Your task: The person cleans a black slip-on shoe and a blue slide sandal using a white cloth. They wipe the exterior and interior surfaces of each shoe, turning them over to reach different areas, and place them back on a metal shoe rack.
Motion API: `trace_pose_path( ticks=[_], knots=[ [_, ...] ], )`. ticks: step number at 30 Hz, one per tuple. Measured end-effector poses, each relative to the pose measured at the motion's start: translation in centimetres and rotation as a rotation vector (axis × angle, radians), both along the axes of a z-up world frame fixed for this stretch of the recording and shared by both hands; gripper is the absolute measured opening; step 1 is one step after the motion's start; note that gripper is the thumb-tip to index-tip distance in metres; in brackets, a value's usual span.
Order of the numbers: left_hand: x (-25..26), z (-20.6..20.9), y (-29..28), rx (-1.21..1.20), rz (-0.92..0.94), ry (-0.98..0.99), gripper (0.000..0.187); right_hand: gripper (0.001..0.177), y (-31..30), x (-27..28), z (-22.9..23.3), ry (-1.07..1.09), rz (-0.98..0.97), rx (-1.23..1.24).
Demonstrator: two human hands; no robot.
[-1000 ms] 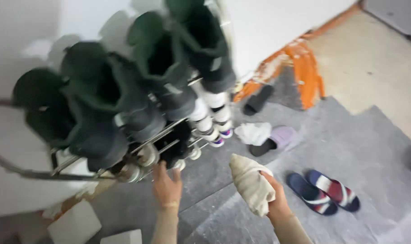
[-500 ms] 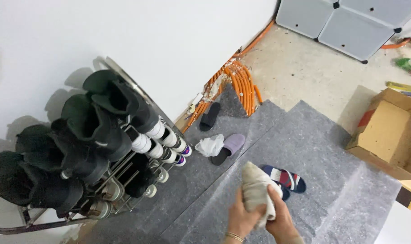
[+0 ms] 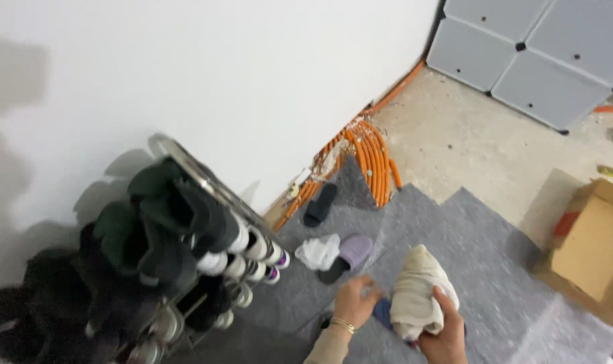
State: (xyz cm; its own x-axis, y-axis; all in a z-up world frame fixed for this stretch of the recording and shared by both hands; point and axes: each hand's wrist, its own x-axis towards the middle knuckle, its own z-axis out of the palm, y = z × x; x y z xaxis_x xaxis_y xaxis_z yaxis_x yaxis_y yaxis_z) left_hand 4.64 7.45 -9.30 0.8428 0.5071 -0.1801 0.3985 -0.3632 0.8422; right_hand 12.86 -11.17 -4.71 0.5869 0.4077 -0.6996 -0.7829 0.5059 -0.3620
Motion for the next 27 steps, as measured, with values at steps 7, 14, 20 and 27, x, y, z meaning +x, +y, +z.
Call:
trace_pose_path(
  ticks=[7, 14, 20, 27],
  knots=[
    [1.6, -7.3, 9.5, 0.095, -0.056, 0.245, 0.030, 0.057, 4.1, 3.8, -2.4, -0.018, 0.014, 0.073],
    [3.2, -14.9, 18.0, 0.498, -0.342, 0.614, 0.031, 0.054, 6.8, 6.9, -5.9, 0.018, -0.008, -0.062],
    [8.4, -17.0, 21.6, 0.630, -0.497, 0.826, 0.050, 0.053, 8.3, 10.4, -12.6, 0.052, 0.032, -0.148],
    [11.3, -25.1, 25.1, 0.689, -0.612, 0.767, 0.065, 0.055, 9.0, 13.3, -18.9, 0.043, 0.062, -0.203]
  ],
)
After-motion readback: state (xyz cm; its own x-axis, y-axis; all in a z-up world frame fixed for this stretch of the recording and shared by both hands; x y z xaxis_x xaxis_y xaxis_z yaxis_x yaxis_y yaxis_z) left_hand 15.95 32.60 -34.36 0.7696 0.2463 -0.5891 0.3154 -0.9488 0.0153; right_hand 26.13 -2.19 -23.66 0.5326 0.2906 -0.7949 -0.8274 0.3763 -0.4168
